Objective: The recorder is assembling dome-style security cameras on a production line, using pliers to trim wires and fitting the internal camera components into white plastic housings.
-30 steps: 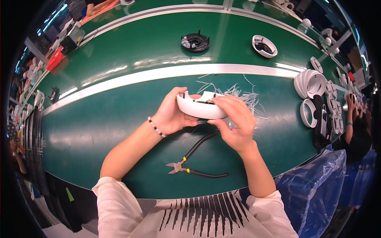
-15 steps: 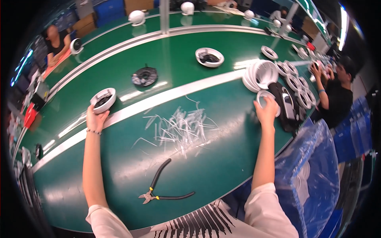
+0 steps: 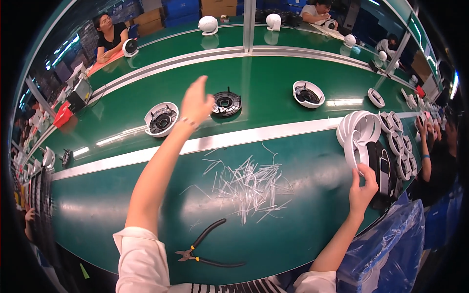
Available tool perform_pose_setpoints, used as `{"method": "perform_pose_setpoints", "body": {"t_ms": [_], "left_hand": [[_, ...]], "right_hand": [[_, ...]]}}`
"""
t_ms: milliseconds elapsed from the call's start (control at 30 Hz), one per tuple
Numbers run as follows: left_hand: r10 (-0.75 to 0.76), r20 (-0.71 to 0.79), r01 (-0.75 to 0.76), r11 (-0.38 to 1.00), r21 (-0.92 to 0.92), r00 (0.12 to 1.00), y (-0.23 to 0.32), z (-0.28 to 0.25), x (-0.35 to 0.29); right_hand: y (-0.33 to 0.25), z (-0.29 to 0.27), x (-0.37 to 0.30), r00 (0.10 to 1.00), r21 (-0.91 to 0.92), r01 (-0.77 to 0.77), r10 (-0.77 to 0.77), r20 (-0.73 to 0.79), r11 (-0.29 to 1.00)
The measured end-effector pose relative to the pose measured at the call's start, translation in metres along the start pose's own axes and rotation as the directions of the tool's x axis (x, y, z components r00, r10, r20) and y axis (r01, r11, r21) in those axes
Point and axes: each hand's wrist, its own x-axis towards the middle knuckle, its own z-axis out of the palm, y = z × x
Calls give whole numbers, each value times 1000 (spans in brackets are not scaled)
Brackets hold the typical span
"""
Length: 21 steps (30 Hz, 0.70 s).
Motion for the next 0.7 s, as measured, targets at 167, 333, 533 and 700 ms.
{"method": "perform_pose_setpoints", "body": {"t_ms": [167, 333, 533, 700], "left_hand": [[-576, 344, 508, 817, 274, 741, 9, 69, 30], [-464, 203, 478, 878, -20, 862, 6, 59, 18], [-596, 401, 664, 320, -676, 696, 18, -13, -32], [-536, 488, 583, 10, -812, 689, 39, -95, -100]], "right_hand": [[16, -5, -4, 995, 119, -103, 100, 32, 988], [19, 0, -4, 997, 75, -39, 44, -63, 996], [26, 5, -8, 985, 333, -146, 169, -41, 932], [-52, 13, -13, 995, 565, -59, 2, 101, 823]]}}
